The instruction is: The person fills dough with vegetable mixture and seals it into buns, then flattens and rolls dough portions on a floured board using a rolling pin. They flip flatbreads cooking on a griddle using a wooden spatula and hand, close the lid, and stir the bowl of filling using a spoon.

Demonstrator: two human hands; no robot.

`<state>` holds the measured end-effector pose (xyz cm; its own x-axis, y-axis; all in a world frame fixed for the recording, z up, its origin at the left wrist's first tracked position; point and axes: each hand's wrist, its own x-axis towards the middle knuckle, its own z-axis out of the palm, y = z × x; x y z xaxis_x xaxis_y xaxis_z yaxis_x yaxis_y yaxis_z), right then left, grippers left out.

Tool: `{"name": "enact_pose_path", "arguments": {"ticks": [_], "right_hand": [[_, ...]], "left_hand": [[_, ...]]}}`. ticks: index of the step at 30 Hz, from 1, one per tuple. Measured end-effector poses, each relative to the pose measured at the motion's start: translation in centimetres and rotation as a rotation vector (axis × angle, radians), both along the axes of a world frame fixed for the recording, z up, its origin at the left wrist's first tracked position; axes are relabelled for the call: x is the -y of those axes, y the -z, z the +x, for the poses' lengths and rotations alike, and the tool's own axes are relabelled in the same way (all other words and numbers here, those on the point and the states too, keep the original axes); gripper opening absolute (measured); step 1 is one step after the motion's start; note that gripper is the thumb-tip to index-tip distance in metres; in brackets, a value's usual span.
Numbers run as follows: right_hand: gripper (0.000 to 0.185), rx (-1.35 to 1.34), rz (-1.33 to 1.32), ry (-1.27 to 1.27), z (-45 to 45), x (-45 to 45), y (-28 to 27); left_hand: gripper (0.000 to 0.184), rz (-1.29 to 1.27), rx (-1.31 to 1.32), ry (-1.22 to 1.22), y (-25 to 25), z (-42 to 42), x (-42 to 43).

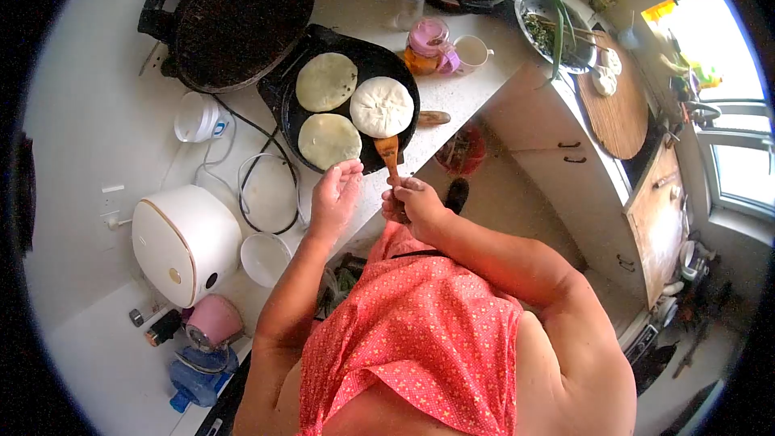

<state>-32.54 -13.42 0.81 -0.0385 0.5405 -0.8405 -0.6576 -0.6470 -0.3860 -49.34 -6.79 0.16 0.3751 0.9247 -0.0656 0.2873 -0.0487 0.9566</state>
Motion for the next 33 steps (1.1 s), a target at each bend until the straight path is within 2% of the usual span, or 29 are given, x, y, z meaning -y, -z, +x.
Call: {"name": "enact_pose_path", "arguments": {"ticks": [3,5,6,8,10,12,13,17,20,26,28,30,33], "right_hand": [[0.021,0.059,0.049,0.006,0.3,-1.1,1.0],[0.019,0.093,0.081,-0.014,0.7,-2.0,1.2],[0.019,0.09,0.084,-0.011,0.9,-2.5,1.3],[0.019,0.085,0.099,0.028,1.1,-3.5,1.3],[0.02,0.084,0.123,0.042,1.5,-4.4,1.4],[0.021,0.04,0.171,0.064,2.0,-5.2,2.0],[0.021,0.054,0.19,0.041,2.2,-5.5,1.6],[0.021,0.037,0.255,0.011,3.1,-5.6,1.9],[0.021,0.009,0.329,0.005,3.8,-4.7,1.9],[0.029,0.142,0.361,-0.094,5.5,-2.0,-0.6],[0.031,0.28,0.372,-0.155,6.3,-1.4,-2.0],[0.03,0.303,0.403,-0.147,7.0,-0.9,-3.5],[0.026,0.605,0.411,-0.294,8.0,-1.1,-7.4]], "left_hand": [[0.024,0.075,-0.057,-0.006,-0.7,0.5,-1.5],[0.027,0.371,-0.249,0.036,-0.7,1.0,-2.8],[0.027,0.374,-0.252,0.039,-0.8,1.5,-3.5],[0.031,0.568,-0.268,0.075,-0.8,2.8,-4.8],[0.035,0.554,-0.278,0.122,-0.5,3.8,-5.9],[0.04,0.655,-0.358,0.157,0.3,4.9,-6.7],[0.048,0.632,-0.402,0.203,0.4,5.3,-7.2],[0.051,0.644,-0.528,0.229,0.9,7.0,-7.2],[0.049,0.62,-0.515,0.197,0.8,7.7,-6.3],[0.053,0.649,-0.437,0.172,-1.2,9.1,-3.6],[0.057,0.62,-0.385,0.161,-1.8,9.8,-2.7],[0.06,0.604,-0.311,0.136,-2.8,10.7,-2.1],[0.064,0.539,-0.066,0.072,-3.0,12.1,-1.7]]}}
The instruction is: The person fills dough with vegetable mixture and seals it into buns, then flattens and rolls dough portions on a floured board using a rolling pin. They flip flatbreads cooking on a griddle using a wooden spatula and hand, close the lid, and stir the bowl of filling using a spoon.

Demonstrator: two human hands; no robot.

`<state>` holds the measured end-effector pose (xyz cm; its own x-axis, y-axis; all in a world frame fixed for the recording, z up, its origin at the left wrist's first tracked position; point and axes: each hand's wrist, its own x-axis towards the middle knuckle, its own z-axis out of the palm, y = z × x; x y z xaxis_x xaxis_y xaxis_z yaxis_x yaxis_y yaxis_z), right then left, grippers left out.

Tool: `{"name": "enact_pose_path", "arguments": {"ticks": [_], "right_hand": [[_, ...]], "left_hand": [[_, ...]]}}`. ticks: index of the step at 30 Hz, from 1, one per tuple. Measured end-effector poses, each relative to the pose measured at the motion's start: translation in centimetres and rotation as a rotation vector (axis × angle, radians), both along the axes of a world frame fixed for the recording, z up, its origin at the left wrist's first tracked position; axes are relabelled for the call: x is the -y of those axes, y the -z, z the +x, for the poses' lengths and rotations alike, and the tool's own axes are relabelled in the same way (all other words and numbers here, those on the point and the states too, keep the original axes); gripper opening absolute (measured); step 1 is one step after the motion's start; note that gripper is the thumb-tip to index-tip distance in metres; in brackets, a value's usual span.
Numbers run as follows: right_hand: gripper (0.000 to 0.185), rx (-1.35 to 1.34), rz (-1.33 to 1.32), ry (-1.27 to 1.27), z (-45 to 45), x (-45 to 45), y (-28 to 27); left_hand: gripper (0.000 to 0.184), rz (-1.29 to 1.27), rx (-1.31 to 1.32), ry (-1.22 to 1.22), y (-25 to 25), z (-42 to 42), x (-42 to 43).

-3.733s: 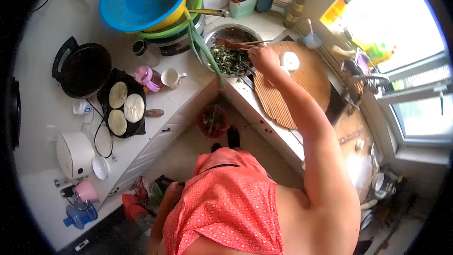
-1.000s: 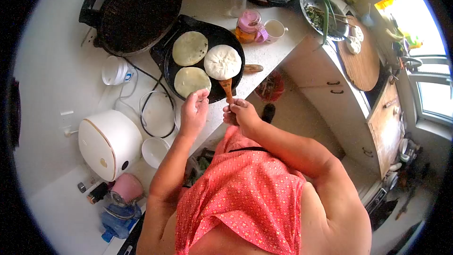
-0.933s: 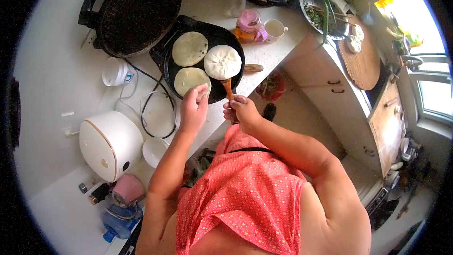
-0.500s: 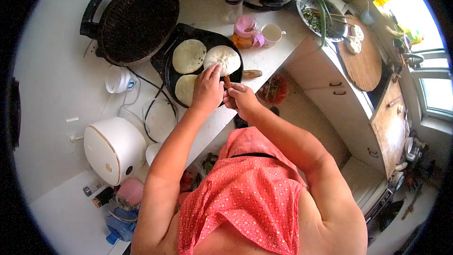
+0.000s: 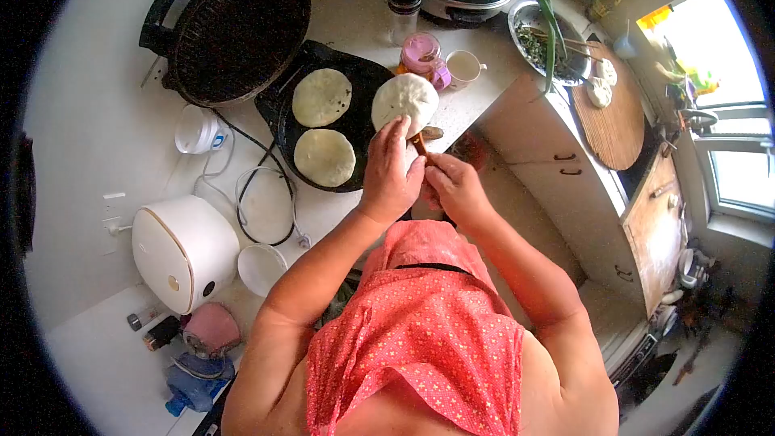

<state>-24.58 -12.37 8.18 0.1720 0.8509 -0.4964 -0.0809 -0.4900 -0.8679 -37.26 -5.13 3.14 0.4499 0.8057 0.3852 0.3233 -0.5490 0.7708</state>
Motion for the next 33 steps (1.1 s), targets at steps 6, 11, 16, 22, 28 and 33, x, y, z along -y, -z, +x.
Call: {"name": "enact_pose_path", "arguments": {"ticks": [6,11,16,22,28,33], "right_hand": [[0.025,0.682,0.248,-0.211,0.0,-1.3,1.9],[0.027,0.764,0.34,-0.254,-0.6,-1.2,2.5],[0.025,0.356,0.007,-0.195,0.4,-0.8,2.2],[0.022,-0.093,-0.179,-0.006,-0.3,0.0,2.0],[0.023,-0.312,-0.373,0.085,-2.9,1.5,3.8],[0.024,-0.489,-0.273,0.178,-5.5,0.9,7.0]], "left_hand": [[0.068,-0.844,0.478,-0.107,2.4,-1.2,0.3],[0.065,-1.007,0.434,-0.279,2.7,-4.8,1.0],[0.053,-0.83,0.27,-0.273,3.1,-6.5,0.1],[0.034,-0.404,-0.16,-0.32,3.1,-8.1,-7.0],[0.035,-0.19,-0.364,-0.18,4.3,-7.9,-9.9],[0.036,-0.101,-0.463,-0.153,4.3,-7.0,-10.4]]}}
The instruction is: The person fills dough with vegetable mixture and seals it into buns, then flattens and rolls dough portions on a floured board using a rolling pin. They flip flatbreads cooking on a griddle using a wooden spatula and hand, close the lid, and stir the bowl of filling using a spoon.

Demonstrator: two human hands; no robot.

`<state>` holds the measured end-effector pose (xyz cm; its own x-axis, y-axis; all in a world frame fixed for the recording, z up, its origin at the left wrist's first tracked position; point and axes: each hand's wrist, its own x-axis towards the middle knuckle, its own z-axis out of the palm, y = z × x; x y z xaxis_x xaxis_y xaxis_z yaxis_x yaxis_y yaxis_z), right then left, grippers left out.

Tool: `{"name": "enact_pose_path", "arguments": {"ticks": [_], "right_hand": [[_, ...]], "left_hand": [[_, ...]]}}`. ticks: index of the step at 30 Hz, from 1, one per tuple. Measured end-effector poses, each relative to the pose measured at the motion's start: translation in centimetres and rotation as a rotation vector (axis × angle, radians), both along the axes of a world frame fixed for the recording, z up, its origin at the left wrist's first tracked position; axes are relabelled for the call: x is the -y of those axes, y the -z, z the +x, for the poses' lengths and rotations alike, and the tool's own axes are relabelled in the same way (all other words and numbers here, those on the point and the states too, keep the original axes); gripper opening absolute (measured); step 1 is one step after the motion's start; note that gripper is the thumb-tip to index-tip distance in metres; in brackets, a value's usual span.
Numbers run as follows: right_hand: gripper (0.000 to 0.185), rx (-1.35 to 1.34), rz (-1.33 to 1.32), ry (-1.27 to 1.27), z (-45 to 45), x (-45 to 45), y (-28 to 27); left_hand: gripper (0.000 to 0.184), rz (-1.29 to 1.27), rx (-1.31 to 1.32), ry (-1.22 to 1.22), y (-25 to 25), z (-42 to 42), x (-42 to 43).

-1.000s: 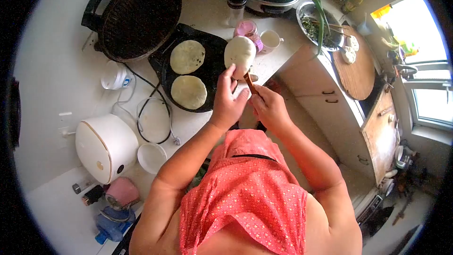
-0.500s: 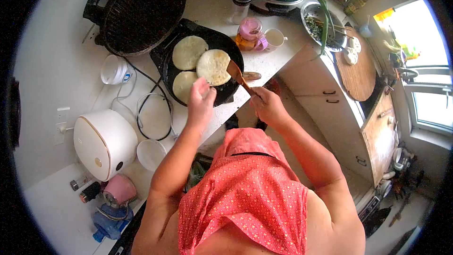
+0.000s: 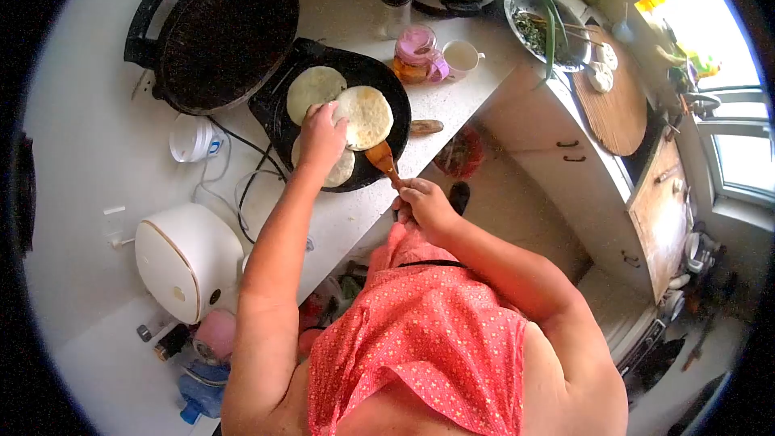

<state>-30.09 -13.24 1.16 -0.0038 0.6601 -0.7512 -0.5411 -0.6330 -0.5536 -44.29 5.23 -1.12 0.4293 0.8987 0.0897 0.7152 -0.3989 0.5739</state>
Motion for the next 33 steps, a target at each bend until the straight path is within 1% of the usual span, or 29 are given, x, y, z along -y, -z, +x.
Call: {"name": "enact_pose_path", "arguments": {"ticks": [2,3,5,6,8,9,10,12,13,16,17,18,19,20,21,22,23,24,25,27,28,30,31,33], "right_hand": [[0.023,0.046,0.009,0.033,-0.3,-0.5,-0.1],[0.023,0.042,0.009,0.039,0.0,-0.6,-0.2],[0.024,0.039,0.091,0.048,1.0,-0.7,-0.7],[0.025,0.08,0.075,0.071,1.5,-0.7,-1.2],[0.025,0.139,0.098,0.061,3.1,-0.6,-2.0],[0.026,0.209,0.098,0.005,3.7,-0.8,-2.7],[0.026,0.208,0.099,0.007,4.1,-0.7,-2.8],[0.025,0.344,0.097,-0.213,4.9,-0.7,-2.9],[0.024,0.365,0.085,-0.211,4.8,-0.8,-3.9],[0.023,0.402,0.121,-0.228,5.0,-0.4,-4.1],[0.023,0.404,0.121,-0.228,5.2,-0.3,-4.5],[0.023,0.521,0.109,-0.327,5.5,-0.2,-5.3],[0.023,0.636,0.095,-0.425,5.8,-0.1,-5.8],[0.023,0.637,0.093,-0.424,6.3,0.1,-5.5],[0.024,0.963,0.294,-0.442,6.9,0.5,-5.0],[0.026,1.285,0.501,-0.45,7.1,0.3,-5.2],[0.032,1.231,0.421,-0.48,7.3,-0.1,-6.0],[0.032,1.232,0.42,-0.48,7.4,-1.0,-6.0],[0.033,1.298,0.392,-0.533,7.5,-1.9,-6.0],[0.04,1.408,0.371,-0.634,7.6,-3.7,-5.1],[0.04,1.407,0.373,-0.635,7.5,-4.6,-4.8],[0.042,1.572,0.345,-0.759,7.4,-6.5,-4.3],[0.044,1.59,0.324,-0.803,7.4,-7.2,-4.1],[0.044,1.583,0.307,-0.845,7.3,-7.5,-3.4]], "left_hand": [[0.037,-0.05,-0.067,-0.02,-0.3,0.3,0.1],[0.037,-0.049,-0.072,-0.014,-0.1,0.5,0.1],[0.041,-0.046,-0.041,-0.068,0.5,0.7,0.1],[0.041,-0.048,-0.044,-0.066,0.8,0.9,0.2],[0.045,-0.261,0.041,-0.112,1.1,1.6,0.4],[0.046,-0.192,0.037,-0.083,1.6,1.7,0.9],[0.045,-0.17,0.039,-0.061,1.3,1.7,1.5],[0.044,-0.142,-0.004,-0.041,0.6,1.8,2.3],[0.044,-0.141,-0.002,-0.04,0.5,1.7,2.3],[0.042,-0.108,-0.013,-0.02,0.3,1.5,2.3],[0.041,-0.05,-0.052,-0.002,-0.1,1.5,2.1],[0.039,0.008,-0.091,0.016,-0.3,1.5,1.9],[0.039,0.009,-0.09,0.018,-0.3,1.4,1.7],[0.037,0.075,-0.083,0.039,-0.2,1.4,1.6],[0.035,0.142,-0.077,0.059,-0.1,1.4,1.5],[0.035,0.14,-0.076,0.058,-0.1,1.4,1.5],[0.032,0.175,-0.065,0.073,-0.2,1.4,1.5],[0.03,0.21,-0.052,0.09,-0.3,1.4,1.6],[0.03,0.209,-0.051,0.092,-0.5,1.6,2.0],[0.032,0.197,-0.099,0.219,-1.0,2.1,3.1],[0.032,0.198,-0.1,0.217,-1.1,2.4,3.6],[0.034,0.156,-0.148,0.306,-1.0,3.1,4.4],[0.036,0.2,-0.163,0.333,-0.8,3.3,4.6],[0.036,0.201,-0.177,0.337,-0.4,3.5,4.9]]}}
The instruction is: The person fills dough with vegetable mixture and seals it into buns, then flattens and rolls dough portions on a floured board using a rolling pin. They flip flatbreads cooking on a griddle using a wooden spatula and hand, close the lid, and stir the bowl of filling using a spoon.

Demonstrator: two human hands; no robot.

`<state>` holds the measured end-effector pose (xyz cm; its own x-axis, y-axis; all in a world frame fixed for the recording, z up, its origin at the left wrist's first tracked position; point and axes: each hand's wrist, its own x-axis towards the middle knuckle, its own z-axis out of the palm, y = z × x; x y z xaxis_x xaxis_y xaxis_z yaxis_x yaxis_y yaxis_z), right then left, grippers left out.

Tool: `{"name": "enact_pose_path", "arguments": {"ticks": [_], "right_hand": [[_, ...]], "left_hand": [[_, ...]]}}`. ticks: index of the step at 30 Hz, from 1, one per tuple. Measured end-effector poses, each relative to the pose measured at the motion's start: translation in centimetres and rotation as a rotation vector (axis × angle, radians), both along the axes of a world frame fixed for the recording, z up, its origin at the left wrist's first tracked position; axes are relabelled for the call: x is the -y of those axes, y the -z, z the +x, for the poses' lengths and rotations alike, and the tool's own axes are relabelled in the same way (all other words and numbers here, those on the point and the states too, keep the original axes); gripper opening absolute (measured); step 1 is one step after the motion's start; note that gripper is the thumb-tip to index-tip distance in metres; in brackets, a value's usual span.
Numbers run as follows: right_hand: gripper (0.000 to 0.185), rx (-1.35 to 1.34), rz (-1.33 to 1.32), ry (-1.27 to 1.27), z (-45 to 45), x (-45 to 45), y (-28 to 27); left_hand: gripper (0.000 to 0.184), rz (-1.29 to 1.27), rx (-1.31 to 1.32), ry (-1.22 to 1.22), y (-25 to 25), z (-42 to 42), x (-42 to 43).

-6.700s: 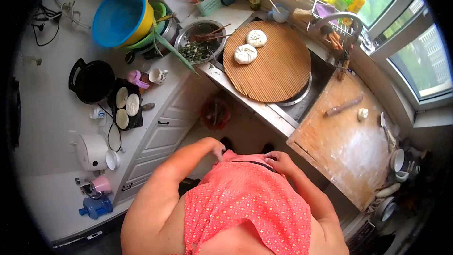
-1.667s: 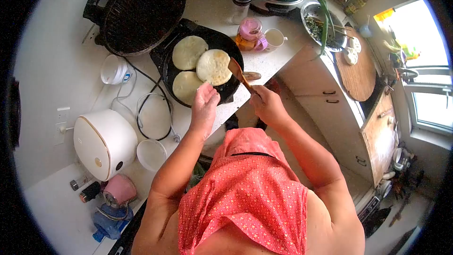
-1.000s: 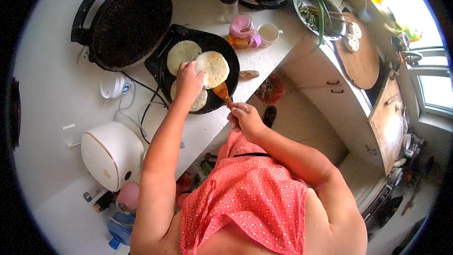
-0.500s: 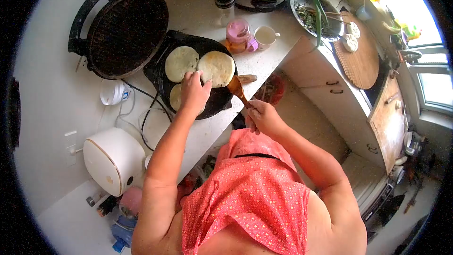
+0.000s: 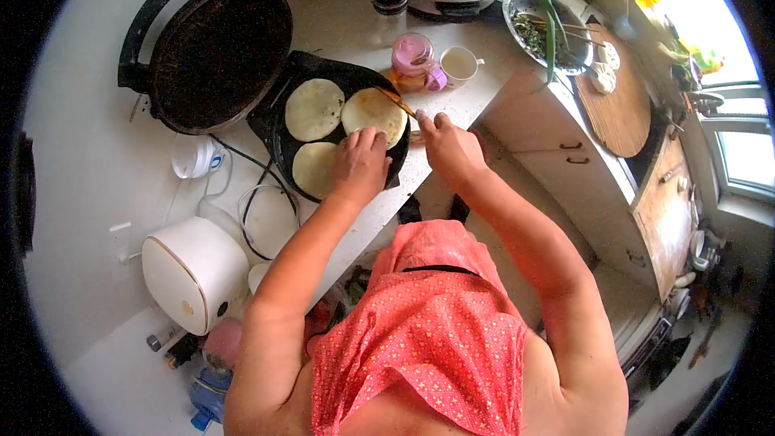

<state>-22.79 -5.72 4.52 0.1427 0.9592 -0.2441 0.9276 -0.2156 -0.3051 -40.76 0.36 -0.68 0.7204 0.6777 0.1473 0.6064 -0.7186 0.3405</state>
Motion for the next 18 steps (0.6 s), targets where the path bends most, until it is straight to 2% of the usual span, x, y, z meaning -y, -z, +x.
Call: {"name": "enact_pose_path", "arguments": {"ticks": [5,8,13,15,16,18], "right_hand": [[0.044,-0.041,-0.018,0.003,-0.8,2.4,1.2],[0.042,-0.21,-0.077,0.033,-0.7,3.7,1.1],[0.04,-0.203,-0.076,0.116,-0.1,3.3,-1.1],[0.037,-0.297,0.11,0.036,-0.6,3.2,-1.2],[0.037,-0.298,0.111,0.038,-0.8,3.1,-0.6],[0.032,-0.532,0.322,-0.167,-1.0,2.7,1.5]], "left_hand": [[0.04,-0.081,0.007,0.017,-0.4,-1.3,0.7],[0.037,-0.038,0.046,0.011,0.2,-2.5,1.1],[0.031,-0.014,0.087,-0.039,0.3,-4.4,0.4],[0.03,-0.019,0.099,-0.055,0.0,-5.3,0.2],[0.029,0.003,0.132,-0.064,-0.2,-5.7,0.0],[0.028,0.046,0.173,-0.094,-0.5,-6.4,-0.5]]}}
